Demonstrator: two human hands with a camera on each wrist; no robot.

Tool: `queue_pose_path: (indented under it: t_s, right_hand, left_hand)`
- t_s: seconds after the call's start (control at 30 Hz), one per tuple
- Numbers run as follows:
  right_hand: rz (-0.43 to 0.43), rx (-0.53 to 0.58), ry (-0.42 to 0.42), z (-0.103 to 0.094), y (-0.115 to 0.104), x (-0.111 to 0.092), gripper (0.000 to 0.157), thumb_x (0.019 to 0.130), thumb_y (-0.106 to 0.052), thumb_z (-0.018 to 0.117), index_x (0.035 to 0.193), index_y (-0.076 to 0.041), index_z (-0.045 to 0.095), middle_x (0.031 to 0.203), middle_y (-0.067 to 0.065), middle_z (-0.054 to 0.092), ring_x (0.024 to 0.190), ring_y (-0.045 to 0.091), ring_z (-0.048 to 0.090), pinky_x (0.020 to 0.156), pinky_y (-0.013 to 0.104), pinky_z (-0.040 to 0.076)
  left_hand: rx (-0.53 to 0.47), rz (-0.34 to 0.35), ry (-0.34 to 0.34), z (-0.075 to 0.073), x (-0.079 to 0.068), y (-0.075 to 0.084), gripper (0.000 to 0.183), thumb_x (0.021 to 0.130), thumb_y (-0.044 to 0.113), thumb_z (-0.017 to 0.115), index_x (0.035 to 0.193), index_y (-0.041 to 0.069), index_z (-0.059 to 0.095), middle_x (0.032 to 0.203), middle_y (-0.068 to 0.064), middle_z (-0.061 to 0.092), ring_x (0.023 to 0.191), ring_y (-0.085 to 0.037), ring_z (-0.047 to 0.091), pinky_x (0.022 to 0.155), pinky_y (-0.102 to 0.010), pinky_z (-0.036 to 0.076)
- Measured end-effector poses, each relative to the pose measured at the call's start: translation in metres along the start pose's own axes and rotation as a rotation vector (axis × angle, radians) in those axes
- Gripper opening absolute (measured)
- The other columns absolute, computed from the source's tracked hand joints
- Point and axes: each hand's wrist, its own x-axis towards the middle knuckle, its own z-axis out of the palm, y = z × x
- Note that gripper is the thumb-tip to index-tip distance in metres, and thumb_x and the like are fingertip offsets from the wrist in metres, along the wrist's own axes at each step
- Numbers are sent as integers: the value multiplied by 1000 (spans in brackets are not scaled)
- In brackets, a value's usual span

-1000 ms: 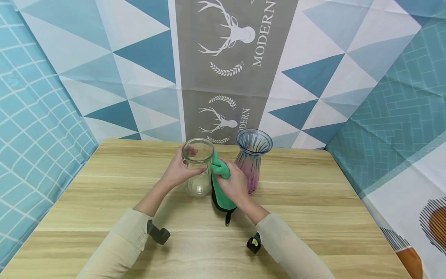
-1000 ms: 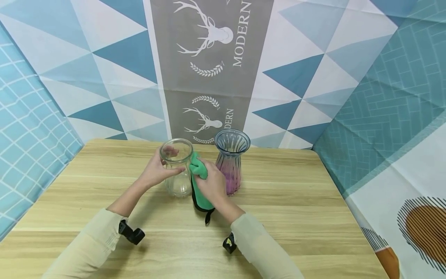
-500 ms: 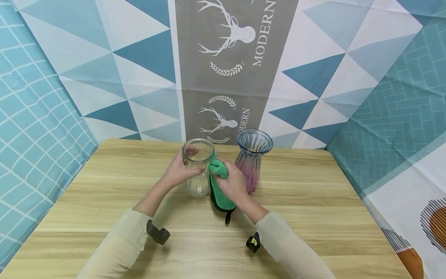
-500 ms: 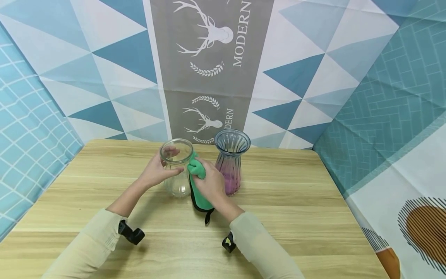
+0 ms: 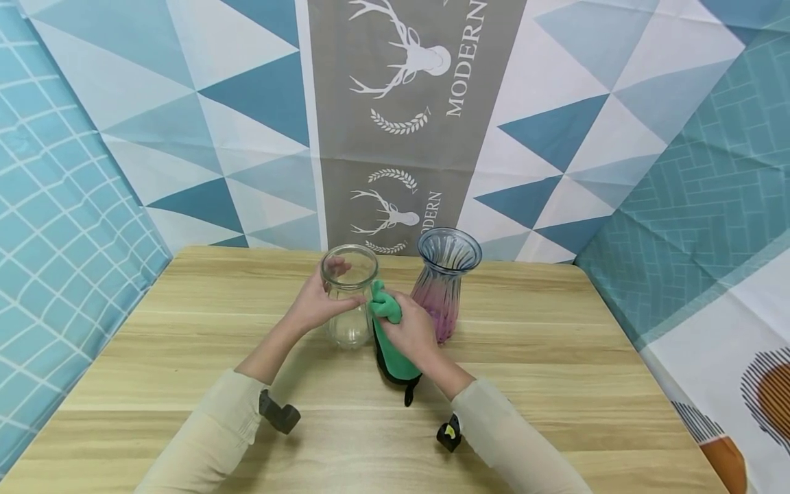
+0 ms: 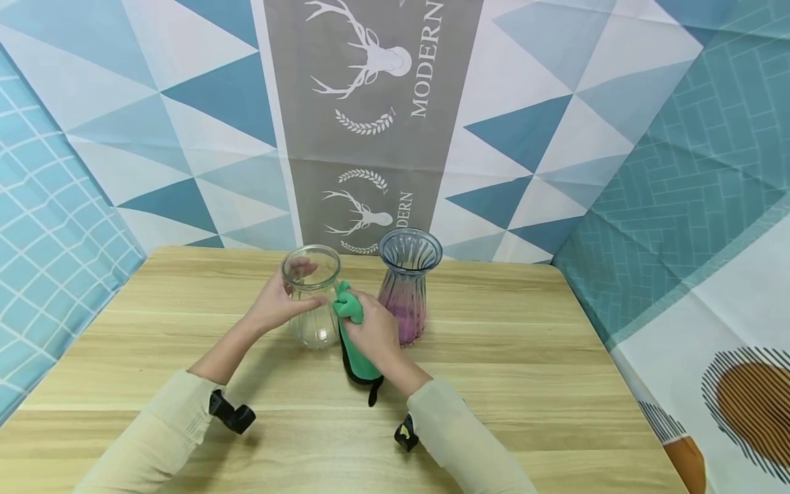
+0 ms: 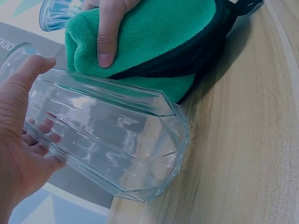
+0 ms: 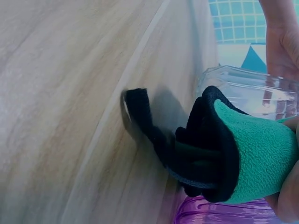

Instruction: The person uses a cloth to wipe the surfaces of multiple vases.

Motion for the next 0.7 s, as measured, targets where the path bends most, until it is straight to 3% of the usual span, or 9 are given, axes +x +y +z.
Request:
queue_pose_path:
  t_s: [0.17, 0.43, 0.7]
  right_hand:
    - [0, -9, -10, 0, 2, -1, 37, 83, -21, 69, 119, -15, 62, 112, 6, 68, 95, 23, 67, 79, 40, 54]
    - [3, 26, 32, -2, 3, -1, 37, 83, -21, 70, 118, -13, 63, 111, 8, 68, 94, 23, 66, 78, 39, 54]
    - [4, 84, 91, -3, -1, 4, 38, 83, -21, 70, 118, -12, 63, 112, 7, 68, 101, 23, 65, 85, 39, 53]
  left_hand:
    - [30, -21, 24, 2, -5, 14, 78, 75, 9, 77, 136, -4, 31, 141, -24, 39, 134, -36, 35, 114, -54, 22]
    - [54, 3, 83, 2, 7, -17, 87, 69, 19, 84, 138, 6, 34, 139, -18, 42, 130, -36, 39, 107, -57, 32]
    - [58, 44, 75, 0, 8, -21, 86, 68, 22, 84, 137, 6, 35, 139, -18, 43, 128, -36, 44, 107, -55, 34]
